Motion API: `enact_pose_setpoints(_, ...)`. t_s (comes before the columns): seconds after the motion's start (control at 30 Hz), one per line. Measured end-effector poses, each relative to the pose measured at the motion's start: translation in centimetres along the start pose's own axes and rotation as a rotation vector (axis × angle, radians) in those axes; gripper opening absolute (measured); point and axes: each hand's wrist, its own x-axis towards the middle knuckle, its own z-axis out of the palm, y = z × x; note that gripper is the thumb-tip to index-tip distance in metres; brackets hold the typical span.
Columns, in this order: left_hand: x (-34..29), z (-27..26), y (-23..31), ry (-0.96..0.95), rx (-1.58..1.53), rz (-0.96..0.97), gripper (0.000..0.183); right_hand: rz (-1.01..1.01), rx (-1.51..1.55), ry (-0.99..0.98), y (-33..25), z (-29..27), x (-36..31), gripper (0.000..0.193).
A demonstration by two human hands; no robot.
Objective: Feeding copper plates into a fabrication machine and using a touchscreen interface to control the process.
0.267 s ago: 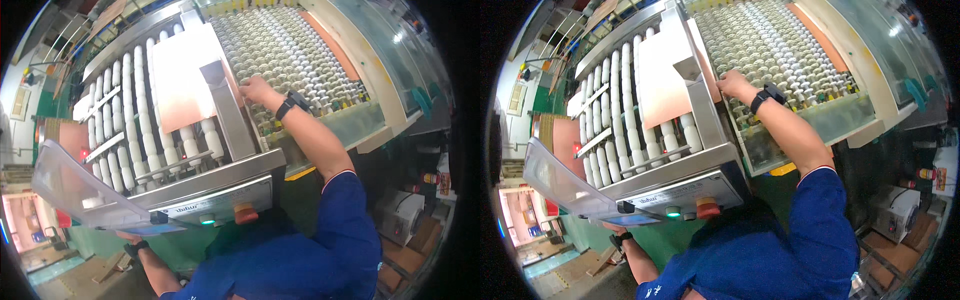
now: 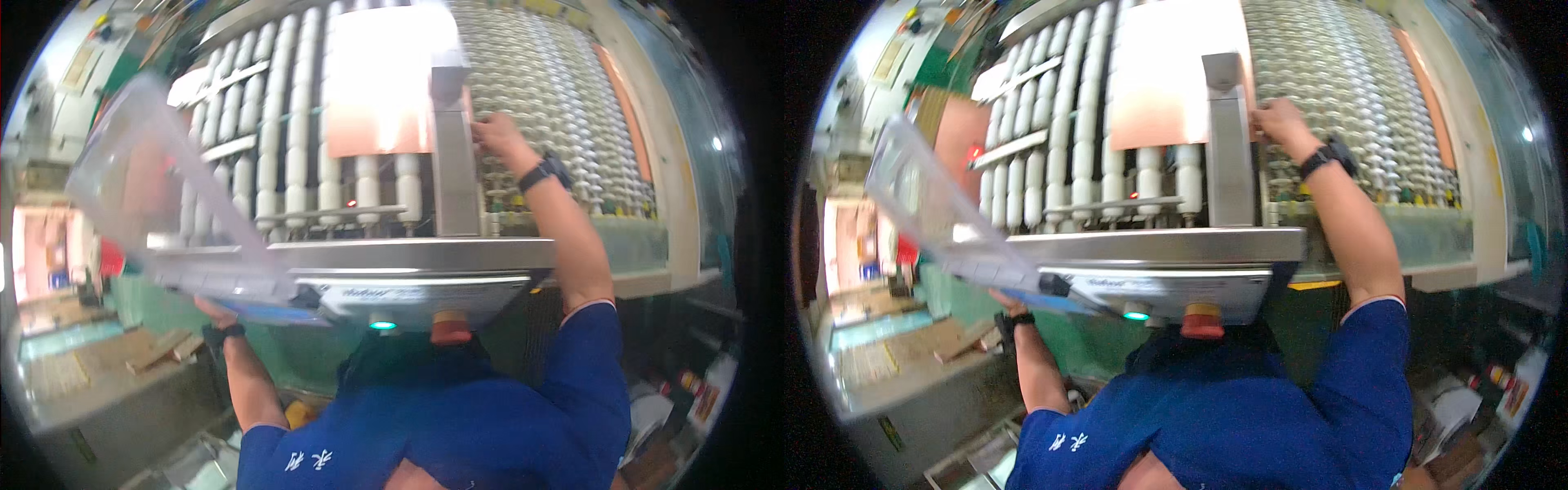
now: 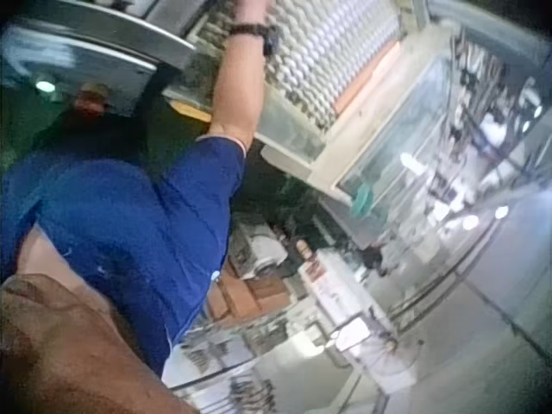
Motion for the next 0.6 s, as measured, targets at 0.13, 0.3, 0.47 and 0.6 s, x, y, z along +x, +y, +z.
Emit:
enact_pose_setpoints(0.13,-2.3,6.9,5.6,-0.220,-0.196,-0.178,0.019,0.011,-0.251,0.097,-0.7,-1.4,-1.7,0.038)
enact_pose_setpoints(0.3,-3.2,9.8,14.2,-0.216,0.451,0.247,0.015,0.026,-0.238,0.082,0.0,-2.5,-1.2,0.031)
enact_pose_setpoints(0.47,-8.3,10.5,24.9,0.062,0.165,0.060,0.024,-0.052,-0.295,0.110,0.5,-1.6,-1.7,0.031)
enact_pose_setpoints(0.6,-14.3,10.0,31.2,-0.220,0.448,0.619,0.034,-0.073,-0.170,0.100,3.0,-2.3,-0.1,0.032)
